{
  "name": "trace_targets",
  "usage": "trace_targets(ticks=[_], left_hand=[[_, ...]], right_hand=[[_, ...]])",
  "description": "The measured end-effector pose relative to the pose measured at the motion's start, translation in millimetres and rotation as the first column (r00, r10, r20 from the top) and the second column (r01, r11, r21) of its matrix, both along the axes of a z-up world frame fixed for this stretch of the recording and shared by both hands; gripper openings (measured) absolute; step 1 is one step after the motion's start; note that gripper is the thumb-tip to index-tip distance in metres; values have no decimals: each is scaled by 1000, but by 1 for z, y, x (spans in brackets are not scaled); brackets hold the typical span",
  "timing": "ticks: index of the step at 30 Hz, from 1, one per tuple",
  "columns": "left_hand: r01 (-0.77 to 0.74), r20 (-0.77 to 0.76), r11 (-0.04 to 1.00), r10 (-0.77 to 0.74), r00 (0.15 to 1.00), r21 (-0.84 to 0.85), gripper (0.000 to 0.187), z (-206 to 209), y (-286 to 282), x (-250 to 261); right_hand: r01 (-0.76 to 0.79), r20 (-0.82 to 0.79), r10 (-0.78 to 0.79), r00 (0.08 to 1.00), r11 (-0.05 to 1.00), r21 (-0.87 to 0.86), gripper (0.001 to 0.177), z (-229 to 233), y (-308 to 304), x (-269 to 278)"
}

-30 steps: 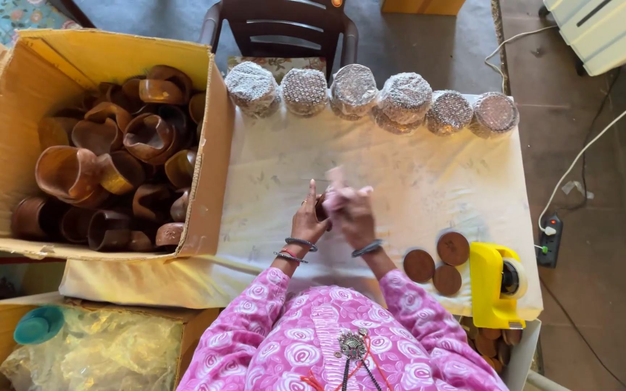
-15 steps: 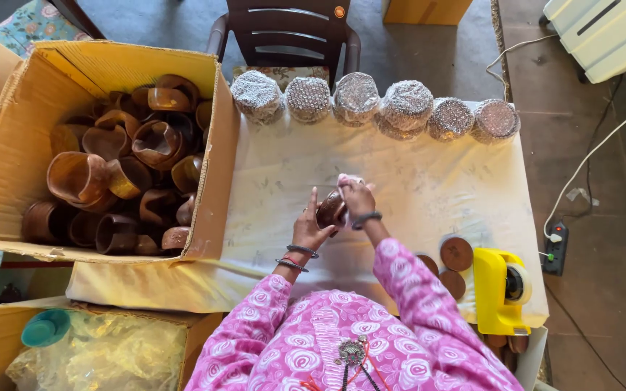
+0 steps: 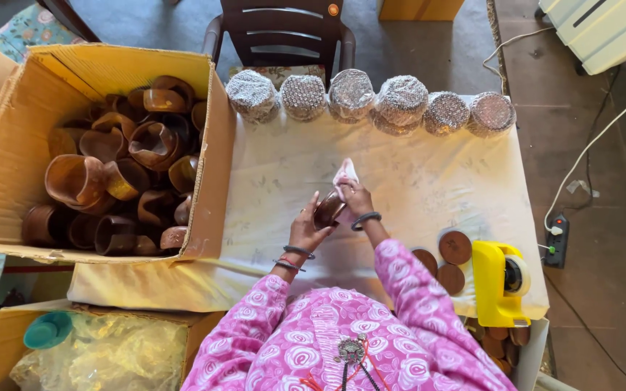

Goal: Wiping and cleaning terracotta cups with a cloth and organizing them for packing.

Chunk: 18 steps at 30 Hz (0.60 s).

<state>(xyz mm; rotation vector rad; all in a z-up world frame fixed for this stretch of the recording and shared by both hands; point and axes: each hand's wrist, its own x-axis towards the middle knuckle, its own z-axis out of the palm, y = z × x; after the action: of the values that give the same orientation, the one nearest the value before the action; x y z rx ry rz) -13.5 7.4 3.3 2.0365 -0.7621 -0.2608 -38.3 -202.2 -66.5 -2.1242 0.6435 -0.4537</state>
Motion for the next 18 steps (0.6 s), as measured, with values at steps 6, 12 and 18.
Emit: trace_targets(ticks=[6, 12, 18], left_hand=[[17, -26, 910, -7, 1000, 414, 109, 25, 0, -10], [-150, 122, 957, 123, 985, 247, 69, -70, -14, 21], [-257, -221, 923, 197, 955, -286, 40, -77, -35, 24]], right_hand=[[69, -252, -44, 967, 994, 89, 41, -74, 8, -30], [120, 167, -212, 963, 891, 438, 31, -99, 29, -59], [56, 250, -212, 945, 855, 516, 27, 0, -3, -55]])
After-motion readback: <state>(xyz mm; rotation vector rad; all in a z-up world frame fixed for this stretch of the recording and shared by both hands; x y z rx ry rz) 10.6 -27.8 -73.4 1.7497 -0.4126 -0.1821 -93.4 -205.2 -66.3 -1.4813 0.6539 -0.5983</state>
